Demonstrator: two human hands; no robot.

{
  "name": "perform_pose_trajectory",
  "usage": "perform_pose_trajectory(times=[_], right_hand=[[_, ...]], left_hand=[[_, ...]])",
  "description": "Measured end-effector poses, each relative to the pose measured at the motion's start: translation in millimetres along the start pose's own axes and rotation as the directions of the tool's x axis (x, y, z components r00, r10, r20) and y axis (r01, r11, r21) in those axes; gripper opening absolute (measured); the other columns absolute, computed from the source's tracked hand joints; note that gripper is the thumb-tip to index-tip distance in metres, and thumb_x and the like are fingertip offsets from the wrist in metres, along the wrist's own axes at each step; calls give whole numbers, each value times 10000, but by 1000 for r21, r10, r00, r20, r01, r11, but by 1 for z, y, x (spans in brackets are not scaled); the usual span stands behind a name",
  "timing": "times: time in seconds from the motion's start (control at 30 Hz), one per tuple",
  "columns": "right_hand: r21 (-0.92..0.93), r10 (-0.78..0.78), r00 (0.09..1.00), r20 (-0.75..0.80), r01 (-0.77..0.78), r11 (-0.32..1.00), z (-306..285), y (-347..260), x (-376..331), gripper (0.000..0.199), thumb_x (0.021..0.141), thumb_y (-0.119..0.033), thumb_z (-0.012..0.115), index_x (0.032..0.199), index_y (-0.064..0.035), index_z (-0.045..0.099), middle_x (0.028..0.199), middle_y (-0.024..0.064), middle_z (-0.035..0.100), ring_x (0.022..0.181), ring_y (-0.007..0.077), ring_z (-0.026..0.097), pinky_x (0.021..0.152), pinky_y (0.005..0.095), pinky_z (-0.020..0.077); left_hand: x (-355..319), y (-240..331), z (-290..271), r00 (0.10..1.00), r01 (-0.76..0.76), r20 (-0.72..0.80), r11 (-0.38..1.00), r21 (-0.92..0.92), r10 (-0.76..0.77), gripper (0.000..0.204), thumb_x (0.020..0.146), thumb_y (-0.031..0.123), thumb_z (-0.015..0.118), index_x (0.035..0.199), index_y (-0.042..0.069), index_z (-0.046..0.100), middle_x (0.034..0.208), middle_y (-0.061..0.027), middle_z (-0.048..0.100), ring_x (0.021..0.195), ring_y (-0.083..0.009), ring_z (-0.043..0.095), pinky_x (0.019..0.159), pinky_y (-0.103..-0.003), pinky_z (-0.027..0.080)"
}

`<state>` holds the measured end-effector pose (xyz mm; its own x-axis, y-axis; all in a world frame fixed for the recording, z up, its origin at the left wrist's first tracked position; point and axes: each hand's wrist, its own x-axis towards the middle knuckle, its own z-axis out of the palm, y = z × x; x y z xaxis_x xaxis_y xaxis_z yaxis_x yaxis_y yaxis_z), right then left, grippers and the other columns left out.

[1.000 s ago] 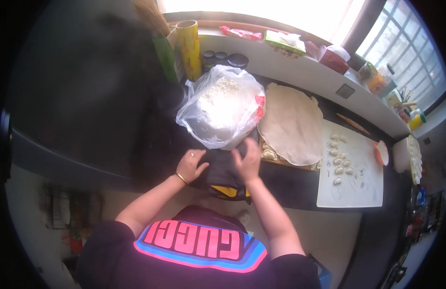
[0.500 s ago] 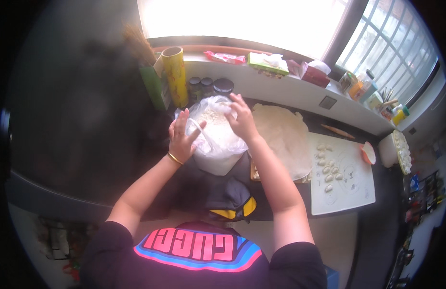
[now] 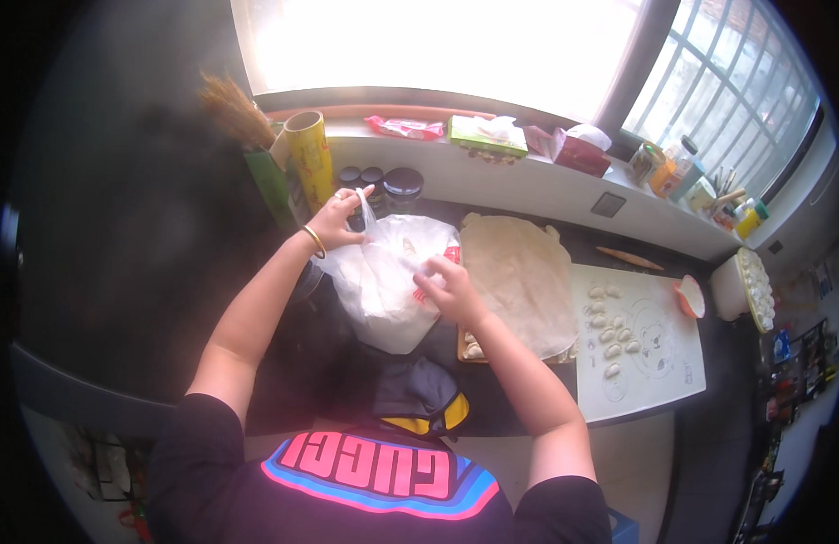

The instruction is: The person drains chopped green vegetables from a wok into a sink, then wipes the kitchen countertop with a cloth. They move a plastic bag and a pot on the counter while cleaning. Finally, they wash the cloth in the sink and wipe the counter again.

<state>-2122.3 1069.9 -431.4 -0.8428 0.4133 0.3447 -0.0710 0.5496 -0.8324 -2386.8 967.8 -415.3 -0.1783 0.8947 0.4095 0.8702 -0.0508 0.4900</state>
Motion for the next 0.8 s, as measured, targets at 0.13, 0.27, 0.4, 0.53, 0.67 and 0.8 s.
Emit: perform_pose_trajectory(times=[0.13,0.27,0.4,0.53,0.67,0.8], right_hand=[[447,-85,995,-49,98,889,-7,-17,42,144,860,-128,547,935,-8,577,845,49,611,781,106,550,741,243,416],[539,-97,995,30,66,840,-12,-34,90,166,871,-102,528,989,10,562,915,41,610,862,104,540,792,237,397],[383,-132,991,31,110,917,-12,-23,120,133,832,-92,567,927,-8,605,1050,63,534,1002,135,490,857,259,383],[400,-159,987,29,134,907,-7,-26,123,166,829,-93,550,955,-12,621,1156,88,468,1100,178,438,925,283,352],[722,-123,990,72,33,691,-21,25,125,378,850,-73,491,1226,-43,469,1330,83,364,1214,194,361,1015,304,273],[503,-96,902,421,-144,852,-4,32,115,419,923,-228,468,1284,-30,391,1276,35,430,1168,110,380,989,280,295]], left_hand=[[9,59,-15,978,80,-206,886,457,19,592,650,345,725,1184,164,546,1081,-123,475,986,-264,483,836,-353,417],[22,89,-29,967,167,-244,918,360,-81,469,661,328,725,1076,133,626,1016,-124,515,917,-250,528,805,-334,439],[41,62,-23,987,152,19,873,-462,-162,396,737,191,647,1103,52,589,959,-130,561,811,-180,578,727,-277,483],[46,66,-17,877,426,254,413,-805,-409,371,731,92,594,1087,7,533,896,-36,561,789,-93,563,674,-244,494],[51,63,-5,900,399,87,726,-560,-427,229,720,39,592,940,-24,609,752,-50,616,628,-100,576,564,-239,484],[43,54,-1,913,267,-16,626,-732,-408,192,737,1,556,920,-25,607,769,-73,634,663,-112,590,587,-248,481]])
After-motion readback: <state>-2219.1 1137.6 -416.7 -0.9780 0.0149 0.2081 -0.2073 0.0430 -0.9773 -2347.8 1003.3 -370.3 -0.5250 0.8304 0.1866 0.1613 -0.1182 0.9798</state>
